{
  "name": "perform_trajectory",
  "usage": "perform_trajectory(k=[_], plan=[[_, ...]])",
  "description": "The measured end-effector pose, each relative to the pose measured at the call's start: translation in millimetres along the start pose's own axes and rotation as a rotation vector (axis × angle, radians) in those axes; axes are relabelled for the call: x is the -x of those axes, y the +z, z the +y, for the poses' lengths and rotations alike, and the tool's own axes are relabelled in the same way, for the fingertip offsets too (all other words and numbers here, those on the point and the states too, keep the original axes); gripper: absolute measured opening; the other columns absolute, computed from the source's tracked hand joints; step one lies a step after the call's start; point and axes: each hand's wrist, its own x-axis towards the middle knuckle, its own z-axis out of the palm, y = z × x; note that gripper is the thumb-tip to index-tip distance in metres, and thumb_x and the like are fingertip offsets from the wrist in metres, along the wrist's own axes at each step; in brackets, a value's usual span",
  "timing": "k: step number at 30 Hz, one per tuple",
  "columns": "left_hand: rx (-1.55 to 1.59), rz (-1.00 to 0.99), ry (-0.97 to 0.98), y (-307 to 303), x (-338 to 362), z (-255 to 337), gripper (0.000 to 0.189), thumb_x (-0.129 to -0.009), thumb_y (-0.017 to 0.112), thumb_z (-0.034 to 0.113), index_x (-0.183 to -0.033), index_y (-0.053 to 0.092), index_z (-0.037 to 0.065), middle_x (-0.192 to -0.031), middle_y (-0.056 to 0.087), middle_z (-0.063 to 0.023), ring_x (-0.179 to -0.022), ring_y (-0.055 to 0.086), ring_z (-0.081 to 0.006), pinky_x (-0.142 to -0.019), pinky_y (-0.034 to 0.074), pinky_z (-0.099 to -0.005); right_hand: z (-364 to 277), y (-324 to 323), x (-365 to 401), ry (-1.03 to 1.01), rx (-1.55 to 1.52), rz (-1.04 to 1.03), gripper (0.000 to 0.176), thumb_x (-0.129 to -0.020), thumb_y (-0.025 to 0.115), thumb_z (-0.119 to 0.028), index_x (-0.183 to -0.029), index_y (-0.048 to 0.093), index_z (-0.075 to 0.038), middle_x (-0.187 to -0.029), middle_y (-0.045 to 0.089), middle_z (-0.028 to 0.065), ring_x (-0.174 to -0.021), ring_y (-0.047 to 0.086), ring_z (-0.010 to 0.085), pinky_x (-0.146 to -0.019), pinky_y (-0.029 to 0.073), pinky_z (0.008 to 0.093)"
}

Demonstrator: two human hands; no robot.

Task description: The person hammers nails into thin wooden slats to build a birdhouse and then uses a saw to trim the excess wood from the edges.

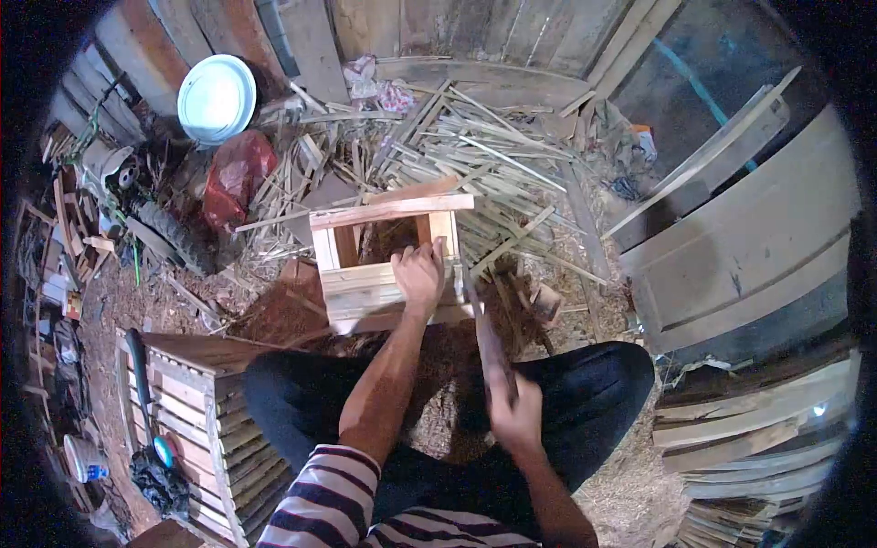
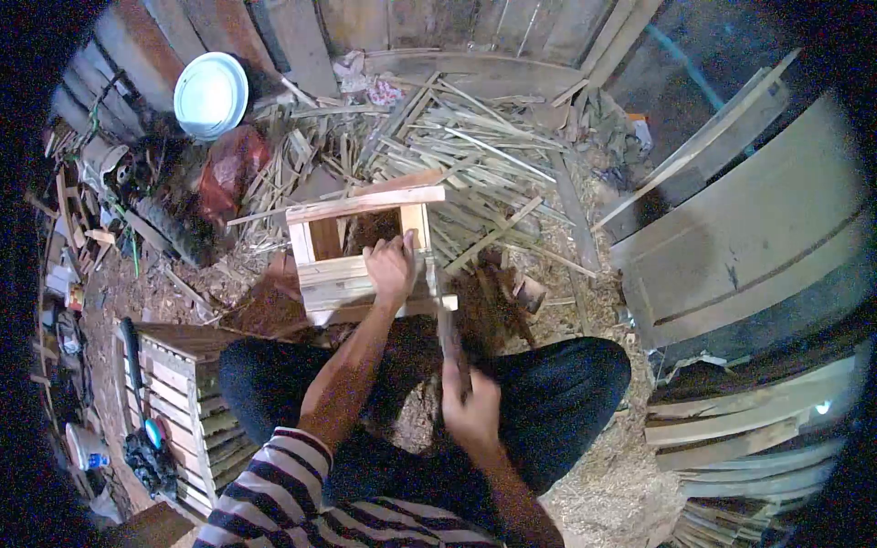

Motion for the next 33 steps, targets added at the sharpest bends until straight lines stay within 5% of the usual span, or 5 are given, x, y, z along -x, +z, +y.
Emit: perform_trajectory(k=[10, 14, 20, 24, 33], plan=[[-0.001, 0.002, -0.011, -3.9, 8.1, 3.7, 0.041, -0.096, 0.046, 0.033, -0.067, 0.064, 0.009, -0.066, 0.063, -0.0130, -0.069, 0.060, -0.0284, -0.067, 0.038, -0.0422, 18.7, -14.9, -5.6, 0.046, -0.130, -0.010, 0.035, -0.094, 0.053, -0.024, -0.092, 0.065, 0.009, -0.069, 0.064, 0.0051, -0.066, 0.058, 0.0133, -0.065, 0.046, 0.0275], [-0.008, 0.047, 0.012, -0.6, 10.6, 2.0, 0.040, -0.096, 0.046, 0.033, -0.071, 0.067, 0.010, -0.066, 0.064, -0.0124, -0.067, 0.060, -0.0272, -0.066, 0.039, -0.0427, 25.6, 28.9, -66.7, 0.120, 0.165, -0.044, 0.046, -0.091, 0.054, -0.037, -0.080, 0.062, 0.007, -0.064, 0.061, 0.0241, -0.059, 0.062, 0.0377, -0.057, 0.044, 0.0439], [-0.045, 0.100, 0.121, -2.2, 30.8, -17.9, 0.033, -0.096, 0.045, 0.030, -0.086, 0.071, 0.013, -0.067, 0.064, -0.0103, -0.065, 0.057, -0.0278, -0.066, 0.038, -0.0425, 59.8, 39.2, -30.1, 0.161, 0.091, -0.014, 0.042, -0.092, 0.057, -0.034, -0.064, 0.054, -0.003, -0.048, 0.049, 0.0054, -0.047, 0.052, 0.0153, -0.049, 0.042, 0.0367], [-0.055, 0.057, 0.107, -7.1, 20.2, -10.1, 0.036, -0.095, 0.049, 0.030, -0.068, 0.065, 0.012, -0.065, 0.065, -0.0075, -0.064, 0.059, -0.0242, -0.065, 0.039, -0.0396, 71.3, 48.0, -83.6, 0.791, -1.190, 0.078, 0.041, -0.090, 0.057, -0.040, -0.065, 0.036, -0.016, -0.052, 0.026, -0.0062, -0.039, 0.030, 0.0097, -0.037, 0.027, 0.0279], [-0.041, 0.009, 0.037, 3.9, 5.4, -7.6, 0.033, -0.095, 0.048, 0.032, -0.079, 0.071, 0.015, -0.064, 0.063, -0.0097, -0.063, 0.058, -0.0264, -0.065, 0.037, -0.0400, 31.2, 11.0, -17.1, 0.296, 0.017, -0.025, 0.041, -0.096, 0.053, -0.033, -0.070, 0.055, -0.002, -0.051, 0.048, -0.0007, -0.044, 0.047, 0.0092, -0.043, 0.037, 0.0266]])
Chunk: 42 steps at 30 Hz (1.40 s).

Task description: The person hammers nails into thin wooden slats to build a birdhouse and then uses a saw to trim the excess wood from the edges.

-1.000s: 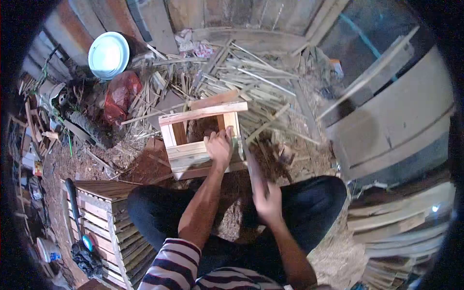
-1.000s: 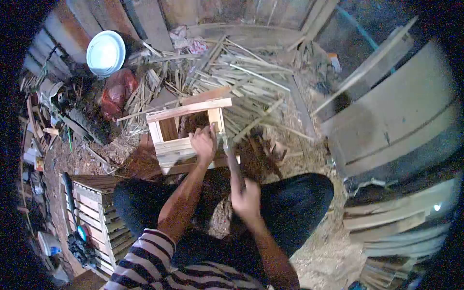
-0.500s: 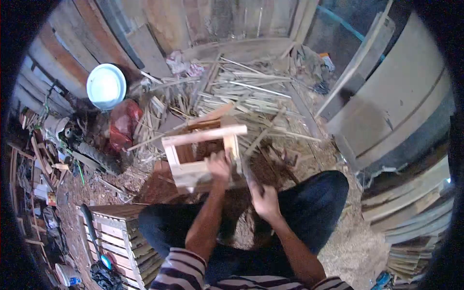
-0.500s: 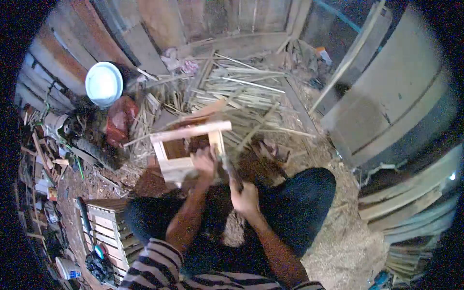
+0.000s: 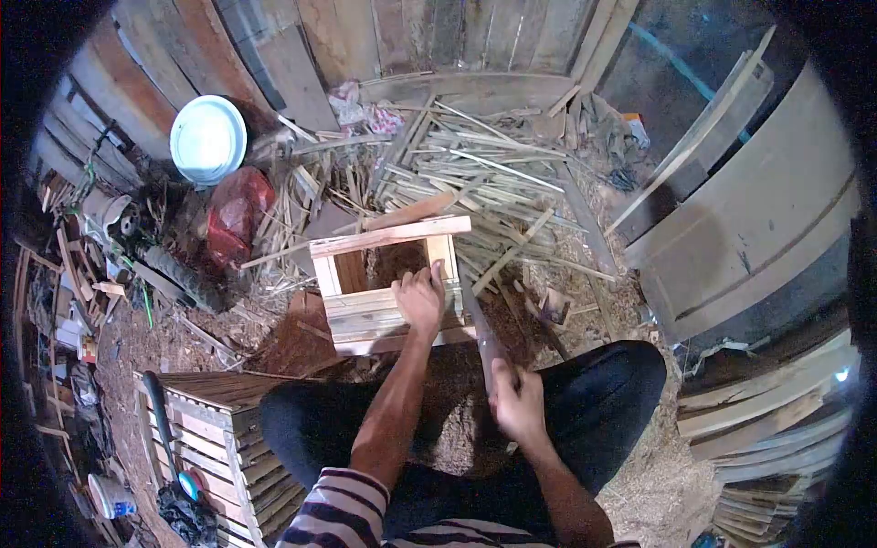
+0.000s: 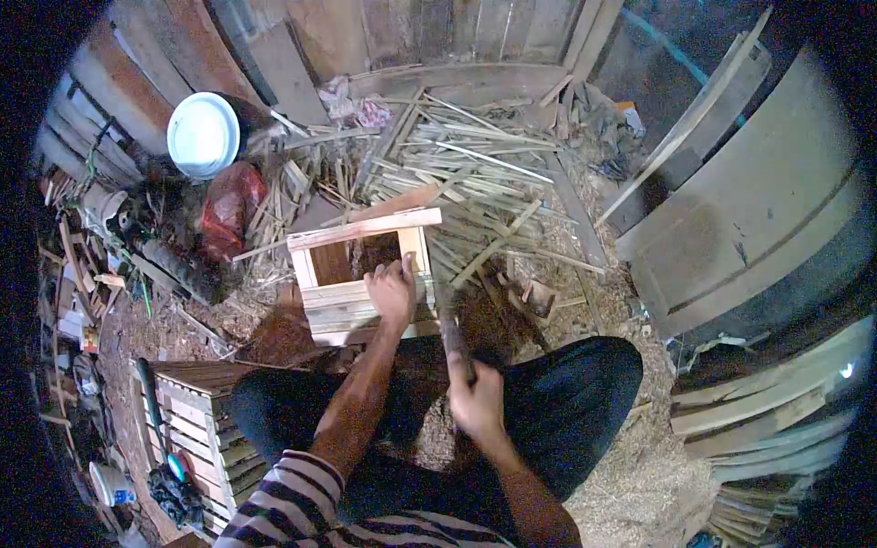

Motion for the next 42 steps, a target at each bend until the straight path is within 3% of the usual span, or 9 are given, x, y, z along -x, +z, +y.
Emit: perform_trajectory(k=[3, 5, 13, 23, 25, 26, 31, 35, 42], plan=[[0.006, 0.070, 0.010, 5.8, 7.4, 3.0, 0.033, -0.094, 0.050, 0.033, -0.078, 0.071, 0.014, -0.063, 0.063, -0.0092, -0.062, 0.058, -0.0261, -0.064, 0.037, -0.0394, -1.4, 4.0, 12.6, -0.005, -0.001, -0.012, 0.040, -0.095, 0.054, -0.033, -0.072, 0.058, -0.001, -0.052, 0.051, 0.0005, -0.046, 0.049, 0.0103, -0.044, 0.037, 0.0287], [-0.026, 0.043, -0.009, 8.3, 7.8, 1.9, 0.033, -0.094, 0.051, 0.032, -0.078, 0.072, 0.013, -0.062, 0.063, -0.0086, -0.061, 0.058, -0.0264, -0.064, 0.037, -0.0388, 3.0, 16.5, -15.3, 0.014, 0.171, 0.000, 0.050, -0.092, 0.053, -0.043, -0.080, 0.062, 0.005, -0.067, 0.060, 0.0244, -0.060, 0.059, 0.0374, -0.060, 0.045, 0.0420], [0.019, -0.008, -0.029, 26.5, -16.6, -13.1, 0.039, -0.096, 0.046, 0.032, -0.073, 0.069, 0.010, -0.061, 0.062, -0.0132, -0.060, 0.058, -0.0296, -0.064, 0.037, -0.0427, -38.0, -1.4, 31.4, -0.181, -0.045, -0.059, 0.035, -0.094, 0.055, -0.024, -0.072, 0.058, 0.003, -0.057, 0.052, 0.0006, -0.056, 0.047, 0.0070, -0.052, 0.040, 0.0295], [-0.024, 0.014, -0.055, 4.0, -26.7, -3.1, 0.043, -0.096, 0.045, 0.035, -0.070, 0.069, 0.009, -0.064, 0.063, -0.0162, -0.062, 0.061, -0.0317, -0.067, 0.041, -0.0431, -18.5, -4.5, 4.6, -0.178, -0.016, -0.010, 0.035, -0.095, 0.056, -0.025, -0.072, 0.060, 0.002, -0.053, 0.052, -0.0009, -0.053, 0.046, 0.0054, -0.049, 0.038, 0.0288], [-0.038, -0.019, -0.066, 5.9, -14.1, -1.9, 0.041, -0.096, 0.046, 0.033, -0.071, 0.069, 0.010, -0.065, 0.064, -0.0150, -0.062, 0.061, -0.0308, -0.066, 0.041, -0.0427, 3.0, 28.8, -47.9, -0.200, 0.246, 0.060, 0.047, -0.094, 0.053, -0.037, -0.070, 0.058, 0.003, -0.050, 0.045, 0.0093, -0.052, 0.046, 0.0120, -0.052, 0.039, 0.0370], [-0.021, -0.014, -0.059, 3.8, -10.6, -0.7, 0.041, -0.096, 0.046, 0.033, -0.071, 0.069, 0.010, -0.064, 0.064, -0.0140, -0.064, 0.062, -0.0293, -0.067, 0.041, -0.0415, -17.7, 33.9, -65.3, -0.154, 0.120, 0.002, 0.050, -0.091, 0.054, -0.041, -0.076, 0.060, 0.006, -0.064, 0.058, 0.0268, -0.064, 0.061, 0.0446, -0.058, 0.045, 0.0463], [0.025, 0.064, -0.033, 11.9, -23.9, -7.9, 0.040, -0.095, 0.046, 0.031, -0.069, 0.068, 0.009, -0.061, 0.063, -0.0134, -0.062, 0.061, -0.0285, -0.065, 0.041, -0.0409, 5.1, 14.2, 13.3, -0.575, 0.177, 0.046, 0.032, -0.088, 0.057, -0.014, -0.116, 0.060, 0.001, -0.102, 0.062, 0.0293, -0.092, 0.061, 0.0447, -0.077, 0.049, 0.0487], [0.029, 0.098, -0.029, 1.6, -0.8, -1.1, 0.039, -0.094, 0.049, 0.030, -0.068, 0.068, 0.009, -0.062, 0.062, -0.0136, -0.061, 0.060, -0.0293, -0.064, 0.041, -0.0425, 4.1, 43.9, -77.0, 0.095, 0.239, -0.084, 0.056, -0.092, 0.050, -0.046, -0.080, 0.064, 0.007, -0.072, 0.063, 0.0269, -0.072, 0.062, 0.0465, -0.065, 0.049, 0.0493], [-0.009, -0.027, -0.084, 8.3, -22.7, -3.8, 0.037, -0.095, 0.048, 0.034, -0.078, 0.071, 0.011, -0.063, 0.062, -0.0145, -0.063, 0.060, -0.0298, -0.071, 0.041, -0.0422, 3.2, -8.2, -24.7, 0.186, -0.288, 0.068, 0.040, -0.093, 0.059, -0.034, -0.068, 0.052, -0.004, -0.054, 0.046, -0.0031, -0.044, 0.043, 0.0069, -0.040, 0.033, 0.0232]])
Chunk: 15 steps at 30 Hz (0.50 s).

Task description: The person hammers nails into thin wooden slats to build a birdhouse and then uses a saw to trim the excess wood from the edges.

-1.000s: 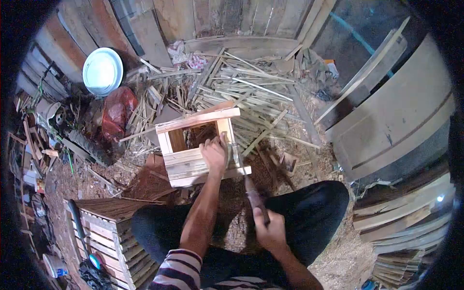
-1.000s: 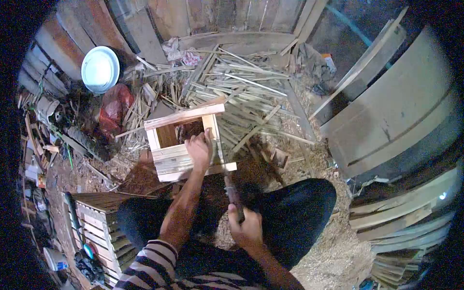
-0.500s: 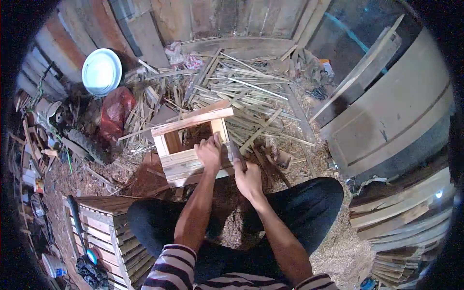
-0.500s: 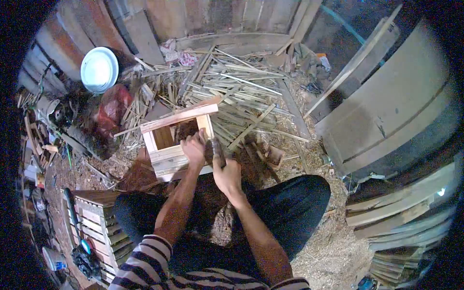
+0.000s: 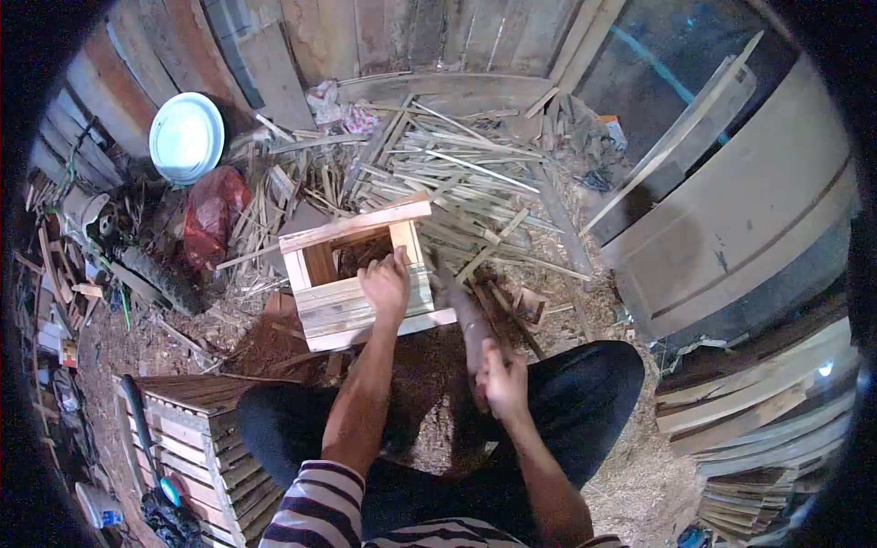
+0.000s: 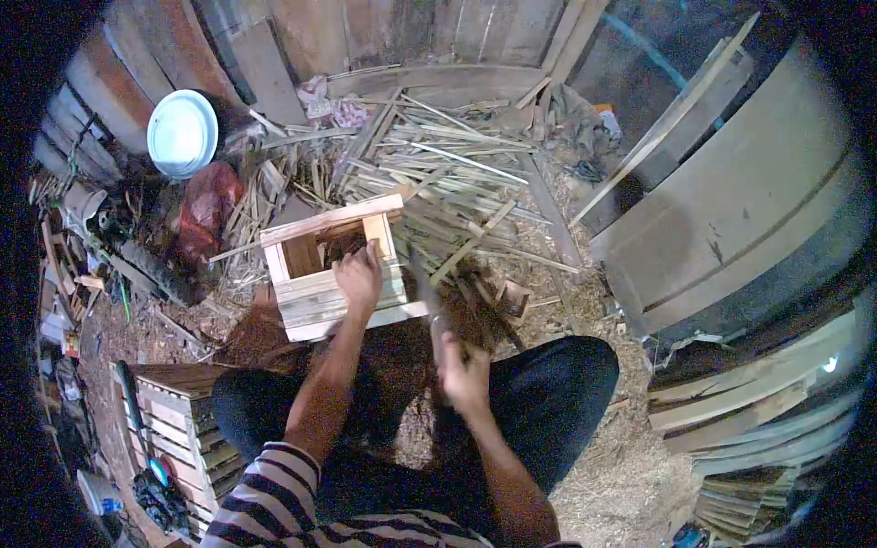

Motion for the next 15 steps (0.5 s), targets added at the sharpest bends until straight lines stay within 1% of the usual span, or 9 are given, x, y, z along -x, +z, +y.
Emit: perform_trajectory(k=[1, 2, 3, 5, 7, 9, 12, 14, 15], plan=[[-0.019, -0.020, -0.010, 0.7, 0.9, -5.2, 0.037, -0.095, 0.048, 0.034, -0.078, 0.071, 0.011, -0.062, 0.062, -0.0145, -0.063, 0.060, -0.0296, -0.070, 0.040, -0.0421, -10.0, 2.7, -2.4, 0.046, -0.132, -0.030, 0.040, -0.094, 0.058, -0.033, -0.065, 0.046, -0.008, -0.054, 0.043, -0.0028, -0.042, 0.039, 0.0057, -0.038, 0.029, 0.0240], [-0.021, 0.009, -0.008, 0.5, 1.8, -4.1, 0.038, -0.095, 0.049, 0.034, -0.074, 0.069, 0.010, -0.062, 0.061, -0.0148, -0.063, 0.060, -0.0296, -0.067, 0.040, -0.0423, -14.8, 5.4, -3.0, 0.063, -0.214, -0.034, 0.040, -0.094, 0.058, -0.033, -0.066, 0.045, -0.008, -0.054, 0.041, -0.0030, -0.041, 0.037, 0.0060, -0.037, 0.028, 0.0243], [-0.040, -0.001, 0.014, -0.6, 2.8, -4.9, 0.042, -0.096, 0.045, 0.032, -0.072, 0.069, 0.008, -0.062, 0.063, -0.0138, -0.064, 0.061, -0.0274, -0.068, 0.041, -0.0409, -19.3, 7.8, -2.3, 0.079, -0.293, -0.037, 0.040, -0.094, 0.058, -0.033, -0.066, 0.044, -0.008, -0.053, 0.038, -0.0033, -0.040, 0.035, 0.0063, -0.037, 0.027, 0.0247], [-0.008, -0.002, 0.029, -4.2, 2.4, -3.9, 0.042, -0.096, 0.045, 0.032, -0.073, 0.069, 0.008, -0.064, 0.064, -0.0120, -0.065, 0.061, -0.0264, -0.068, 0.040, -0.0401, -33.0, 10.5, 5.4, 0.064, -0.320, -0.083, 0.038, -0.094, 0.057, -0.033, -0.068, 0.043, -0.008, -0.053, 0.035, -0.0033, -0.039, 0.034, 0.0075, -0.037, 0.028, 0.0256], [-0.011, -0.007, 0.035, -6.9, 3.9, -2.2, 0.041, -0.096, 0.045, 0.032, -0.073, 0.068, 0.008, -0.064, 0.065, -0.0113, -0.065, 0.061, -0.0261, -0.068, 0.040, -0.0400, -36.6, 12.4, 10.4, 0.161, -0.362, -0.119, 0.039, -0.094, 0.057, -0.034, -0.068, 0.042, -0.008, -0.053, 0.035, -0.0032, -0.039, 0.033, 0.0078, -0.037, 0.029, 0.0267], [-0.019, -0.014, 0.048, -6.7, 6.5, -4.5, 0.040, -0.096, 0.046, 0.031, -0.073, 0.068, 0.008, -0.065, 0.065, -0.0106, -0.065, 0.061, -0.0259, -0.068, 0.040, -0.0399, -32.8, 13.5, 14.3, 0.146, -0.336, -0.116, 0.041, -0.093, 0.057, -0.037, -0.067, 0.041, -0.009, -0.053, 0.034, -0.0033, -0.039, 0.033, 0.0080, -0.037, 0.028, 0.0267], [0.045, -0.016, 0.046, -8.7, 10.4, -0.5, 0.036, -0.096, 0.046, 0.029, -0.078, 0.070, 0.009, -0.067, 0.064, -0.0133, -0.064, 0.059, -0.0297, -0.065, 0.039, -0.0423, -28.0, 14.3, 8.2, 0.180, -0.335, -0.121, 0.042, -0.092, 0.057, -0.039, -0.067, 0.039, -0.010, -0.053, 0.033, -0.0037, -0.039, 0.031, 0.0077, -0.037, 0.027, 0.0267], [0.015, -0.001, 0.031, -16.1, 14.3, 3.2, 0.039, -0.096, 0.046, 0.028, -0.071, 0.066, 0.008, -0.067, 0.065, -0.0124, -0.064, 0.060, -0.0268, -0.066, 0.038, -0.0405, -26.0, 23.4, -4.7, 0.266, -0.458, -0.159, 0.041, -0.092, 0.056, -0.038, -0.068, 0.039, -0.011, -0.053, 0.031, -0.0040, -0.038, 0.029, 0.0076, -0.036, 0.026, 0.0268], [0.012, -0.004, 0.032, -16.5, 16.7, 3.0, 0.039, -0.096, 0.046, 0.028, -0.071, 0.066, 0.008, -0.067, 0.065, -0.0124, -0.064, 0.060, -0.0268, -0.066, 0.038, -0.0405, -25.9, 21.2, -0.5, 0.270, -0.461, -0.159, 0.041, -0.092, 0.056, -0.038, -0.068, 0.039, -0.011, -0.053, 0.031, -0.0040, -0.038, 0.029, 0.0076, -0.036, 0.026, 0.0268]])
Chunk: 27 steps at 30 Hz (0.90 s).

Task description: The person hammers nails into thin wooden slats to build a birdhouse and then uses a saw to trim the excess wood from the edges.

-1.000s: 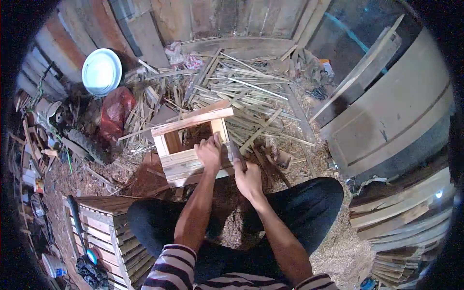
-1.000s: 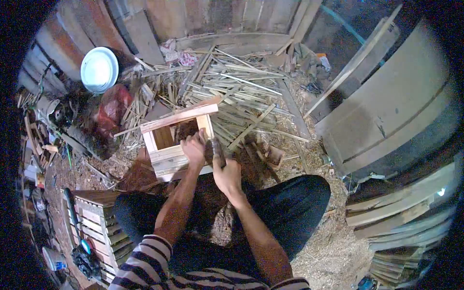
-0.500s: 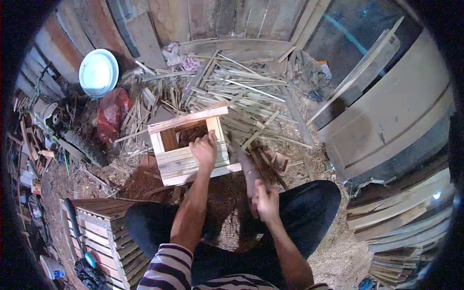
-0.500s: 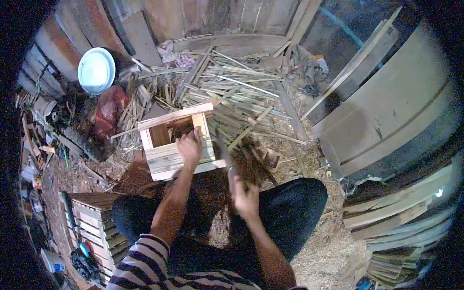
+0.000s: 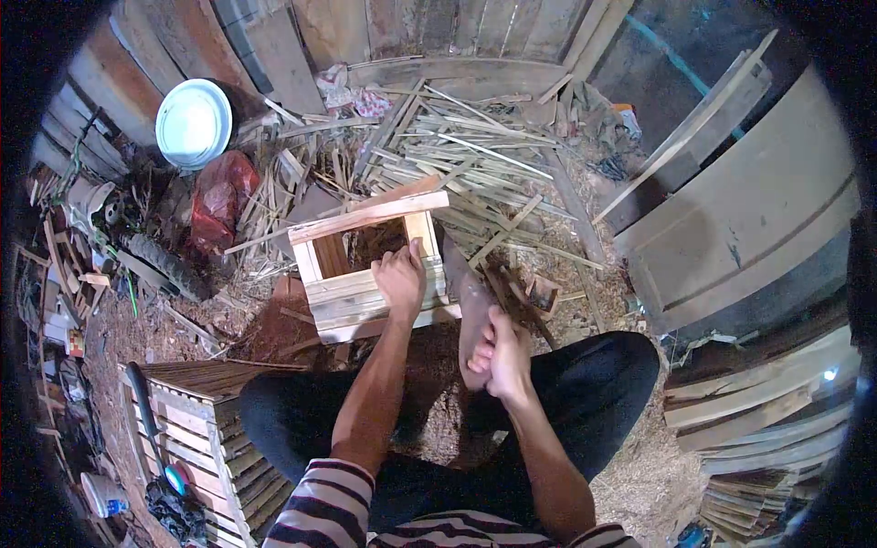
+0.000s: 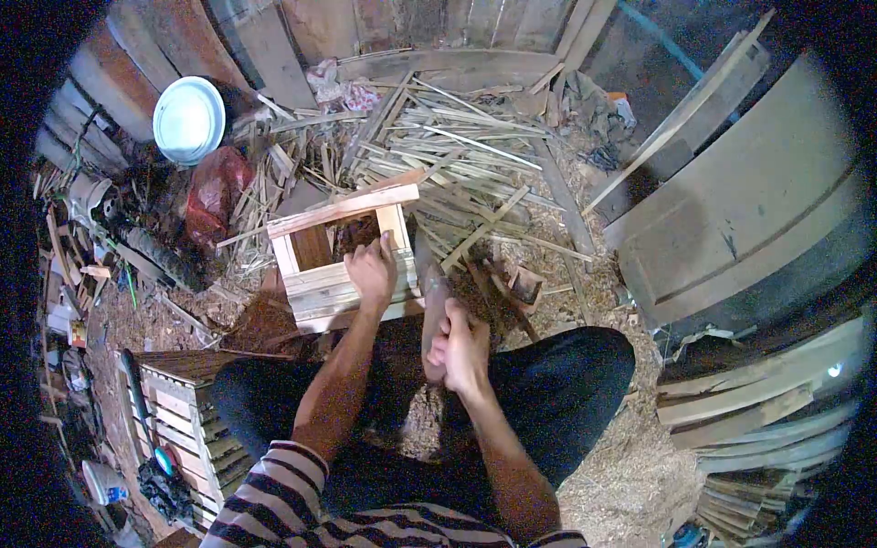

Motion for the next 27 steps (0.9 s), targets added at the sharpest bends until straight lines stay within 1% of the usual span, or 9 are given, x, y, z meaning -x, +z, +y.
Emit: perform_trajectory(k=[4, 7, 14, 16, 18, 20, 22, 23, 27], plan=[[0.051, 0.036, 0.018, 4.4, 1.2, -6.0, 0.032, -0.095, 0.048, 0.027, -0.083, 0.071, 0.010, -0.067, 0.064, -0.0116, -0.064, 0.059, -0.0287, -0.065, 0.038, -0.0414, 0.2, -4.3, 20.9, 0.013, 0.017, 0.040, 0.037, -0.091, 0.056, -0.038, -0.072, 0.041, -0.010, -0.049, 0.028, -0.0038, -0.037, 0.028, 0.0078, -0.036, 0.024, 0.0260], [0.023, 0.012, 0.042, 4.5, 13.4, -0.8, 0.031, -0.095, 0.047, 0.027, -0.085, 0.071, 0.011, -0.066, 0.064, -0.0107, -0.064, 0.059, -0.0283, -0.065, 0.038, -0.0412, 16.1, -4.2, -17.9, -0.004, 0.035, 0.015, 0.040, -0.091, 0.060, -0.041, -0.071, 0.047, -0.008, -0.053, 0.041, -0.0019, -0.038, 0.038, 0.0089, -0.034, 0.028, 0.0259], [0.030, 0.027, 0.022, 5.7, 25.4, -4.4, 0.037, -0.095, 0.049, 0.027, -0.067, 0.063, 0.008, -0.064, 0.063, -0.0102, -0.065, 0.059, -0.0265, -0.065, 0.037, -0.0403, 23.1, -8.6, 14.1, -0.189, 0.377, 0.162, 0.040, -0.093, 0.055, -0.040, -0.080, 0.064, -0.003, -0.060, 0.050, -0.0004, -0.042, 0.045, 0.0086, -0.037, 0.038, 0.0253], [0.022, 0.049, 0.042, 5.8, 23.3, -5.7, 0.032, -0.095, 0.048, 0.029, -0.077, 0.068, 0.011, -0.063, 0.061, -0.0104, -0.064, 0.058, -0.0274, -0.064, 0.037, -0.0424, 12.7, -6.1, -21.0, -0.020, 0.259, -0.053, 0.035, -0.089, 0.062, -0.037, -0.076, 0.051, -0.007, -0.053, 0.042, -0.0029, -0.041, 0.041, 0.0091, -0.034, 0.028, 0.0249], [0.048, 0.100, 0.064, 5.2, 14.9, -8.6, 0.033, -0.095, 0.049, 0.029, -0.074, 0.067, 0.011, -0.062, 0.061, -0.0106, -0.063, 0.058, -0.0278, -0.064, 0.037, -0.0426, 1.7, -4.6, 8.0, 0.012, 0.476, -0.048, 0.034, -0.090, 0.061, -0.035, -0.080, 0.058, -0.002, -0.054, 0.048, -0.0006, -0.046, 0.048, 0.0131, -0.040, 0.035, 0.0272], [0.091, 0.165, 0.082, 5.1, 2.9, -8.4, 0.034, -0.095, 0.050, 0.029, -0.071, 0.065, 0.010, -0.061, 0.060, -0.0109, -0.062, 0.057, -0.0283, -0.063, 0.037, -0.0427, 33.2, -26.6, 36.5, -0.830, 0.825, -0.028, 0.037, -0.092, 0.057, -0.034, -0.079, 0.061, 0.001, -0.057, 0.054, 0.0014, -0.052, 0.053, 0.0148, -0.048, 0.040, 0.0294], [-0.005, 0.065, 0.037, 3.8, 7.0, -3.3, 0.035, -0.095, 0.049, 0.029, -0.070, 0.066, 0.011, -0.061, 0.060, -0.0115, -0.061, 0.058, -0.0284, -0.063, 0.037, -0.0429, 34.0, -30.7, 53.5, -0.319, 0.805, 0.000, 0.043, -0.093, 0.054, -0.035, -0.076, 0.061, 0.004, -0.063, 0.061, 0.0169, -0.064, 0.063, 0.0286, -0.062, 0.048, 0.0415], [0.046, 0.108, 0.015, 4.8, 10.4, 1.5, 0.036, -0.095, 0.049, 0.030, -0.069, 0.066, 0.011, -0.060, 0.060, -0.0122, -0.061, 0.058, -0.0277, -0.064, 0.037, -0.0431, 30.7, -30.1, 37.6, -0.281, 0.945, -0.004, 0.045, -0.092, 0.055, -0.039, -0.083, 0.065, 0.004, -0.076, 0.063, 0.0262, -0.076, 0.067, 0.0332, -0.068, 0.049, 0.0424], [0.016, 0.108, 0.018, 3.6, 3.9, -12.6, 0.035, -0.094, 0.051, 0.033, -0.070, 0.065, 0.011, -0.060, 0.060, -0.0122, -0.061, 0.059, -0.0270, -0.063, 0.037, -0.0438, 30.8, -5.2, -13.3, -0.310, 0.931, 0.021, 0.054, -0.089, 0.055, -0.052, -0.081, 0.066, 0.000, -0.076, 0.064, 0.0263, -0.076, 0.069, 0.0278, -0.070, 0.048, 0.0472]])
